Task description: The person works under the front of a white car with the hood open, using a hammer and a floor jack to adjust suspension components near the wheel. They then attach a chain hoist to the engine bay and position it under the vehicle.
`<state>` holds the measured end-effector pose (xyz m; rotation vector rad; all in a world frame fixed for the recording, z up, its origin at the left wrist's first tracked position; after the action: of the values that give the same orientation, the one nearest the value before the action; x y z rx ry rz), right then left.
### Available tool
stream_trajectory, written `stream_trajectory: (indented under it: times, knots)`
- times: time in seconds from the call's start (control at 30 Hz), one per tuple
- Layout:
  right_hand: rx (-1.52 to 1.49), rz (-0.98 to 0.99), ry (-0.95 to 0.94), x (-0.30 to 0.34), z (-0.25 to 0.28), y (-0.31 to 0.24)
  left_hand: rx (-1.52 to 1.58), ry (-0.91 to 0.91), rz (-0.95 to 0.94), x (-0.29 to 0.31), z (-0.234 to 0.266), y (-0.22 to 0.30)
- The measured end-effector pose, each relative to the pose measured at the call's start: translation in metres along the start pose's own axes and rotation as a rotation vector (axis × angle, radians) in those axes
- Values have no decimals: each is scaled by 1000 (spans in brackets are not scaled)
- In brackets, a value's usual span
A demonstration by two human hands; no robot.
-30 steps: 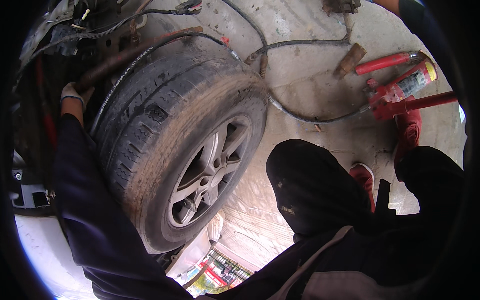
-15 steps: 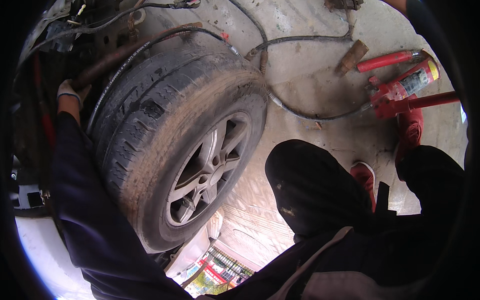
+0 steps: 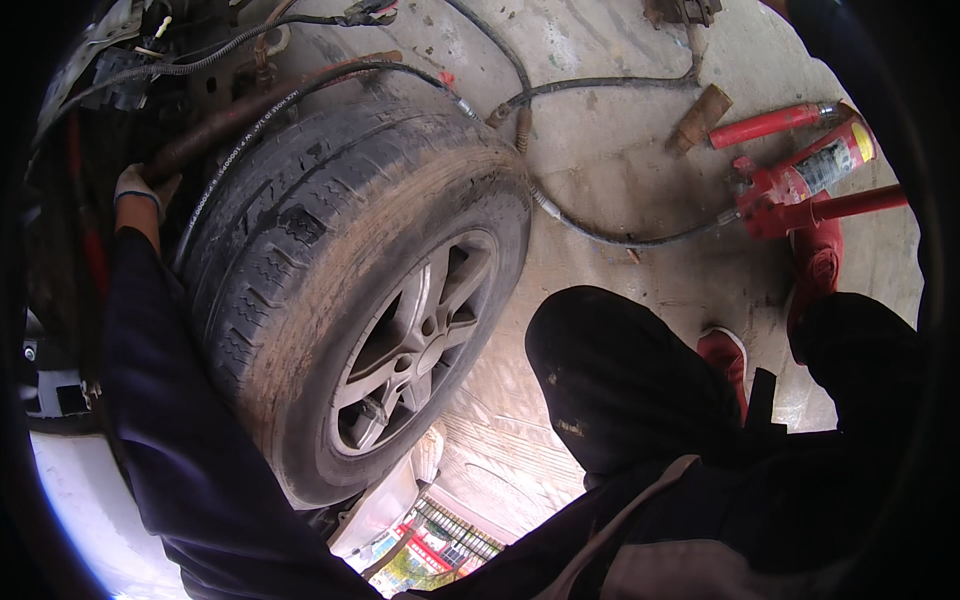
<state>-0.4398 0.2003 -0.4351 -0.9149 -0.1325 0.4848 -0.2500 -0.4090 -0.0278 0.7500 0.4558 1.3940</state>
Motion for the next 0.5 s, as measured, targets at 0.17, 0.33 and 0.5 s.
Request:
stream_trajectory:
  times: [0.17, 0.33, 0.5]
  knots:
    - [-20, 145, 121, 23, 6, -15, -147, -106, -25, -32, 12, 1]
    - [-18, 41, 2, -5, -4, 4, -177, -49, -27, -33, 12, 2]
    - [97, -12, -28, -14, -14, 16, -85, 12, -2, 12, -5, -1]
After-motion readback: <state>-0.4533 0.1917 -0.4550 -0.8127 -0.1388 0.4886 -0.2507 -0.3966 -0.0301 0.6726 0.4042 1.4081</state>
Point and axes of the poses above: each hand's wrist, its own x-axis away from the middle knuckle, its own z-axis out of the back of the hand, y = z × x, the point moved 3 cm from there along -x, towards the middle knuckle, and after that the axes turned 12 degrees about z, right-handed, at the moved point
